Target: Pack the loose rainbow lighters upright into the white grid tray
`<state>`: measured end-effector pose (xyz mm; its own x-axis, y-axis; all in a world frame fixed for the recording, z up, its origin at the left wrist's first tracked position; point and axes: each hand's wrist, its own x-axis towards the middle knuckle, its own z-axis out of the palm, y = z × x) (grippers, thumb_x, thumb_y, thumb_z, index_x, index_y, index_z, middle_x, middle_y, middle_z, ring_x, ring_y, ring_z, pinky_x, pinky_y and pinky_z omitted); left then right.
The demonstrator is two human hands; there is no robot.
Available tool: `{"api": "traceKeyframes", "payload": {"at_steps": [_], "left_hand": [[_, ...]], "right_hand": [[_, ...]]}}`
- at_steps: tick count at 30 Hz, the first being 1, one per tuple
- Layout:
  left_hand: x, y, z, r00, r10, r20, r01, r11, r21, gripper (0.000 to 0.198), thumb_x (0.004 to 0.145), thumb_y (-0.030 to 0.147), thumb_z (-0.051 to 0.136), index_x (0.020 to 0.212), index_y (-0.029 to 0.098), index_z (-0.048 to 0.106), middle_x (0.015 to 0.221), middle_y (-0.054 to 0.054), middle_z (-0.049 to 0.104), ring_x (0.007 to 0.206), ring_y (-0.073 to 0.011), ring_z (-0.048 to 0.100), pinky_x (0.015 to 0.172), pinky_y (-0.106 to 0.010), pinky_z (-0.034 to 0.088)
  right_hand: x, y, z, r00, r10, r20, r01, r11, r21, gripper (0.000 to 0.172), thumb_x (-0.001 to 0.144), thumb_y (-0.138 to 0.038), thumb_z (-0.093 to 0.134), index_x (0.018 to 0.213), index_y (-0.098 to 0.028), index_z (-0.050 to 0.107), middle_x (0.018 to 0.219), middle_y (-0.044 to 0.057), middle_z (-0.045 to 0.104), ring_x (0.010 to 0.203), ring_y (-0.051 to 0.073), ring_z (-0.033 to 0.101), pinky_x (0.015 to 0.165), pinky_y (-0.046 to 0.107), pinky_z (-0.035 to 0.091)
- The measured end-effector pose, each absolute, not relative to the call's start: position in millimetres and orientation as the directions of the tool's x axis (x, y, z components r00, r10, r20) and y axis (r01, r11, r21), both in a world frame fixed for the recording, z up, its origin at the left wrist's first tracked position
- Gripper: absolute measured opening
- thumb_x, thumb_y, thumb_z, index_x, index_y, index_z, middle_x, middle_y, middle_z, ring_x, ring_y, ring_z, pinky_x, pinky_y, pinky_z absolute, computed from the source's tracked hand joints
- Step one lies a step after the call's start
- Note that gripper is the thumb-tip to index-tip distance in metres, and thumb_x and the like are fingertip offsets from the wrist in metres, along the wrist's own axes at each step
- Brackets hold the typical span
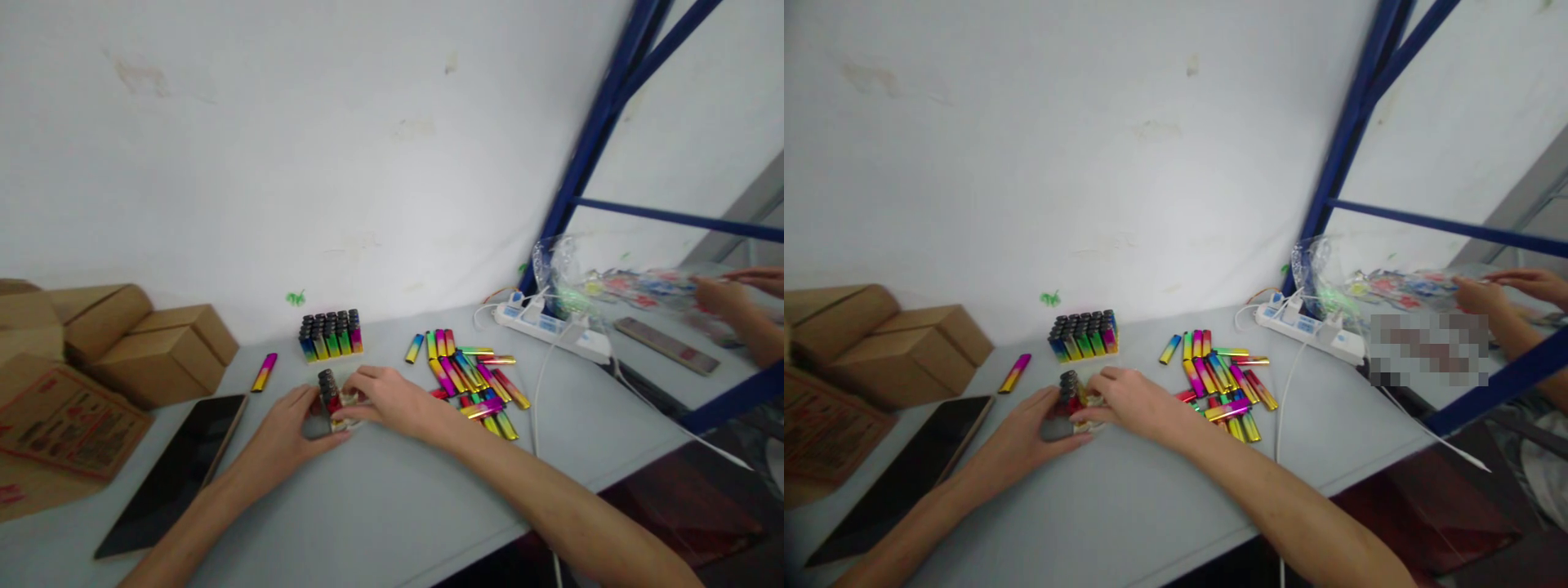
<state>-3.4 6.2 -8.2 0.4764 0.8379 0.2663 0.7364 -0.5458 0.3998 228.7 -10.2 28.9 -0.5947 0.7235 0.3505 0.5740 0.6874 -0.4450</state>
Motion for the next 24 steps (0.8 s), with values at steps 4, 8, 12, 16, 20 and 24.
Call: {"api": "traceKeyframes", "payload": {"at_steps": [4,8,12,16,20,24], "left_hand": [[-2.7,5.4,-3.3,0.469,0.844,0.26,0.736,-0.537,0.413,0.05,0.074,0.064,0.078,0.096,0.021,0.066,0.094,-0.008,0.072,0.086,-0.0303,0.069,0.079,-0.041,0.057],[-1.8,4.6,0.5,0.463,0.846,0.264,0.751,-0.532,0.391,0.049,0.073,0.066,0.078,0.091,0.022,0.064,0.091,-0.008,0.072,0.083,-0.0305,0.069,0.08,-0.043,0.059],[-2.8,5.0,-0.1,0.459,0.849,0.261,0.75,-0.528,0.4,0.051,0.071,0.067,0.078,0.093,0.022,0.066,0.093,-0.01,0.073,0.085,-0.0324,0.07,0.082,-0.045,0.06],[-5.3,5.2,-3.3,0.443,0.859,0.255,0.753,-0.512,0.414,0.057,0.069,0.069,0.078,0.098,0.021,0.068,0.102,-0.013,0.075,0.093,-0.0353,0.072,0.088,-0.048,0.06],[-5.7,3.1,-2.2,0.437,0.872,0.22,0.766,-0.49,0.417,0.06,0.07,0.068,0.078,0.104,0.019,0.069,0.109,-0.014,0.075,0.101,-0.0365,0.072,0.094,-0.047,0.059],[-3.5,0.5,3.0,0.444,0.873,0.2,0.768,-0.486,0.417,0.054,0.071,0.065,0.079,0.098,0.02,0.068,0.106,-0.013,0.075,0.098,-0.0359,0.072,0.091,-0.047,0.059]], "right_hand": [[263.5,6.0,34.5,-0.504,0.808,0.304,0.685,0.589,-0.429,0.036,0.105,-0.047,0.057,0.117,-0.016,0.072,0.1,0.009,0.075,0.091,0.02,0.07,0.083,0.028,0.051],[300.1,26.4,26.4,-0.152,0.962,0.228,0.939,0.212,-0.271,0.031,0.108,-0.031,0.052,0.118,-0.011,0.073,0.117,0.02,0.071,0.114,0.029,0.067,0.1,0.039,0.049],[306.4,34.9,14.8,-0.182,0.965,0.189,0.94,0.227,-0.256,0.028,0.104,-0.031,0.059,0.112,-0.01,0.076,0.127,0.024,0.067,0.117,0.032,0.067,0.103,0.044,0.05],[294.4,31.1,12.8,-0.304,0.936,0.175,0.895,0.344,-0.286,0.025,0.096,-0.011,0.061,0.117,-0.013,0.076,0.13,0.017,0.067,0.119,0.024,0.067,0.107,0.032,0.048],[293.4,28.1,11.6,-0.31,0.93,0.198,0.841,0.366,-0.399,0.066,0.083,0.008,0.055,0.146,-0.012,0.059,0.133,0.017,0.067,0.12,0.021,0.066,0.11,0.034,0.047],[298.8,29.8,10.4,-0.263,0.953,0.151,0.605,0.285,-0.743,0.066,0.081,-0.003,0.068,0.145,-0.015,0.059,0.12,0.013,0.076,0.107,0.024,0.071,0.099,0.041,0.055]]}}
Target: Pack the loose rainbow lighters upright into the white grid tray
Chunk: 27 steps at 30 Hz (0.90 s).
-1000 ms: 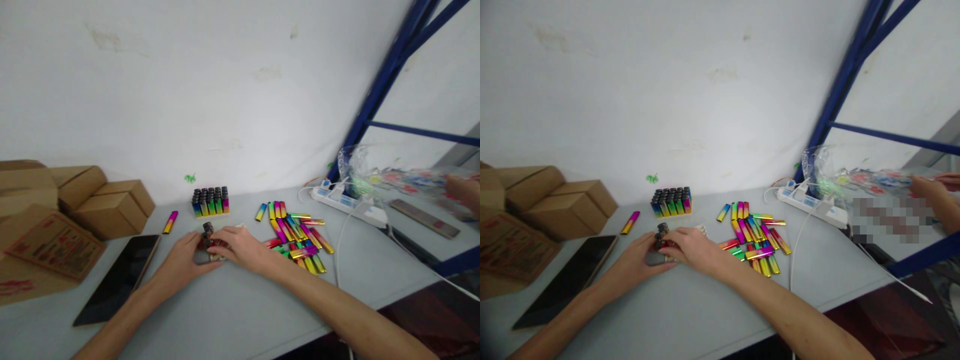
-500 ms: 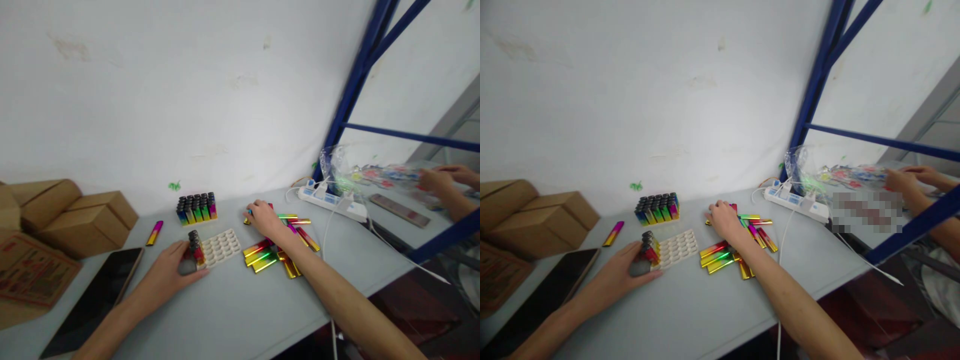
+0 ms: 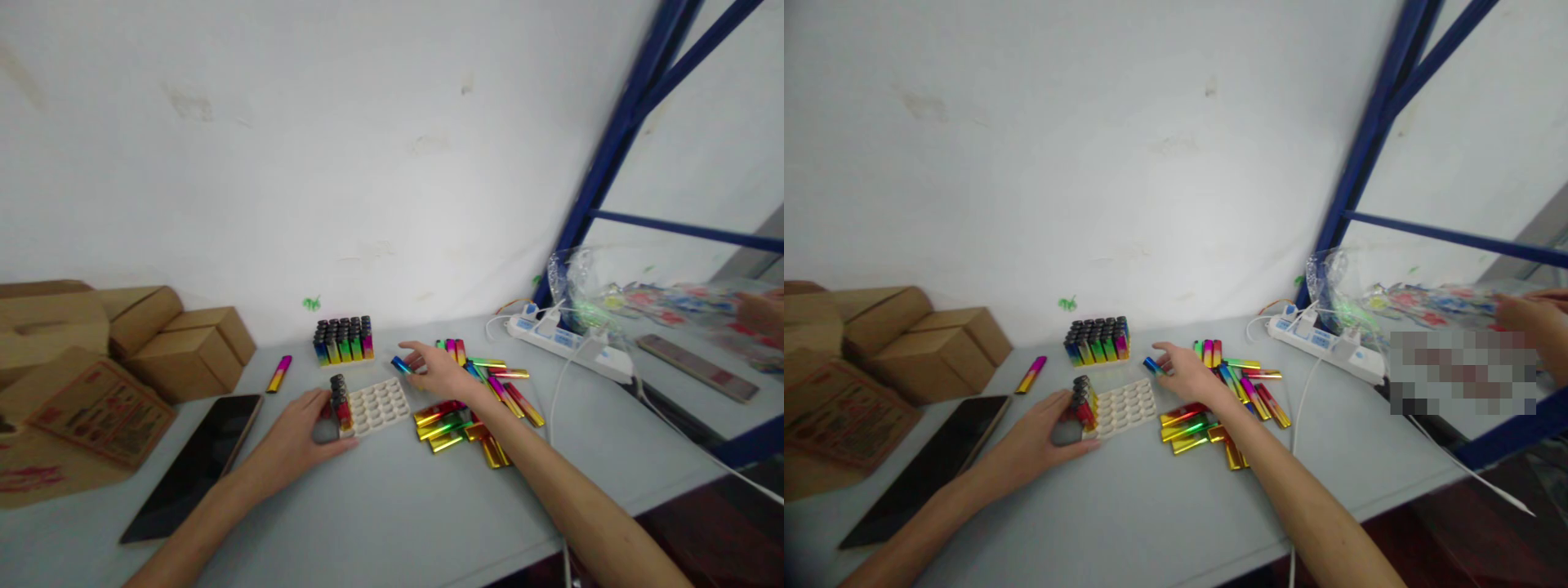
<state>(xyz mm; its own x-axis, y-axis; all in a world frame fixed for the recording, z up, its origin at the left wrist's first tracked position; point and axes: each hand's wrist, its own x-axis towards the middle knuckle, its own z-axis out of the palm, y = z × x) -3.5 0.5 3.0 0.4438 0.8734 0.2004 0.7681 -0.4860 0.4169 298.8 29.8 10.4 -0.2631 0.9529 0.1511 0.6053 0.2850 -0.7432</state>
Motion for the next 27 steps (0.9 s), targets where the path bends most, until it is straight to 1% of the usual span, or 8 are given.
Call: {"api": "traceKeyframes", "payload": {"at_steps": [2,5,9,13,16,18,23,27], "left_hand": [[-2.7,0.0,4.8,0.451,0.87,0.197,0.76,-0.49,0.427,0.052,0.071,0.065,0.079,0.096,0.02,0.068,0.103,-0.013,0.075,0.096,-0.0357,0.071,0.089,-0.047,0.059],[-2.3,-0.1,6.0,0.451,0.866,0.214,0.74,-0.497,0.453,0.051,0.07,0.063,0.08,0.096,0.021,0.068,0.101,-0.012,0.075,0.094,-0.0356,0.072,0.087,-0.046,0.059],[-2.1,-0.8,7.9,0.457,0.863,0.218,0.726,-0.503,0.47,0.049,0.07,0.06,0.081,0.094,0.021,0.067,0.098,-0.011,0.075,0.09,-0.0335,0.071,0.082,-0.043,0.059],[-2.4,-1.2,8.1,0.469,0.854,0.223,0.718,-0.516,0.466,0.047,0.072,0.06,0.08,0.094,0.021,0.067,0.096,-0.01,0.074,0.087,-0.0317,0.07,0.081,-0.042,0.059],[-4.8,1.1,2.6,0.459,0.857,0.232,0.727,-0.513,0.457,0.051,0.071,0.063,0.081,0.097,0.02,0.068,0.1,-0.011,0.075,0.092,-0.0338,0.072,0.085,-0.045,0.059],[-7.1,3.7,-3.1,0.449,0.857,0.253,0.73,-0.515,0.449,0.056,0.07,0.064,0.081,0.102,0.02,0.069,0.106,-0.013,0.076,0.098,-0.0363,0.073,0.09,-0.046,0.059],[-11.3,8.0,-12.6,0.473,0.84,0.266,0.723,-0.542,0.429,0.061,0.073,0.065,0.08,0.112,0.019,0.069,0.114,-0.015,0.075,0.105,-0.0377,0.072,0.096,-0.048,0.059],[-12.5,8.4,-13.0,0.477,0.841,0.255,0.729,-0.541,0.419,0.062,0.074,0.065,0.079,0.113,0.019,0.069,0.114,-0.015,0.075,0.106,-0.0377,0.072,0.097,-0.048,0.059]], "right_hand": [[297.6,28.8,13.4,-0.301,0.943,0.144,0.395,0.261,-0.881,0.049,0.082,-0.015,0.074,0.131,-0.016,0.069,0.116,0.012,0.077,0.102,0.023,0.072,0.095,0.041,0.057],[289.6,22.3,23.3,-0.348,0.921,0.173,0.108,0.223,-0.969,0.031,0.087,-0.034,0.076,0.113,-0.016,0.075,0.11,0.009,0.078,0.1,0.022,0.071,0.096,0.039,0.055],[276.2,10.3,35.7,-0.372,0.906,0.204,-0.096,0.181,-0.979,0.039,0.089,-0.051,0.075,0.111,-0.019,0.067,0.101,0.006,0.075,0.095,0.019,0.071,0.094,0.037,0.053],[268.3,6.4,35.3,-0.403,0.89,0.213,-0.22,0.132,-0.966,0.044,0.092,-0.057,0.069,0.117,-0.025,0.053,0.085,-0.004,0.063,0.067,0.013,0.061,0.072,0.031,0.054],[266.0,9.0,30.6,-0.392,0.892,0.226,-0.227,0.144,-0.963,0.044,0.094,-0.061,0.064,0.115,-0.026,0.049,0.08,-0.007,0.051,0.057,0.01,0.042,0.052,0.023,0.042],[265.8,11.3,28.0,-0.352,0.912,0.211,-0.179,0.156,-0.971,0.044,0.094,-0.065,0.062,0.11,-0.026,0.049,0.075,-0.008,0.044,0.056,0.01,0.034,0.047,0.02,0.033],[267.6,11.5,27.6,-0.083,0.956,0.281,0.153,0.29,-0.945,0.055,0.094,-0.072,0.054,0.073,-0.023,0.043,0.065,-0.006,0.037,0.059,0.011,0.036,0.052,0.025,0.029],[269.0,8.1,31.2,-0.029,0.94,0.34,0.291,0.333,-0.897,0.061,0.095,-0.074,0.049,0.064,-0.023,0.037,0.06,-0.005,0.035,0.059,0.012,0.035,0.054,0.027,0.026]]}}
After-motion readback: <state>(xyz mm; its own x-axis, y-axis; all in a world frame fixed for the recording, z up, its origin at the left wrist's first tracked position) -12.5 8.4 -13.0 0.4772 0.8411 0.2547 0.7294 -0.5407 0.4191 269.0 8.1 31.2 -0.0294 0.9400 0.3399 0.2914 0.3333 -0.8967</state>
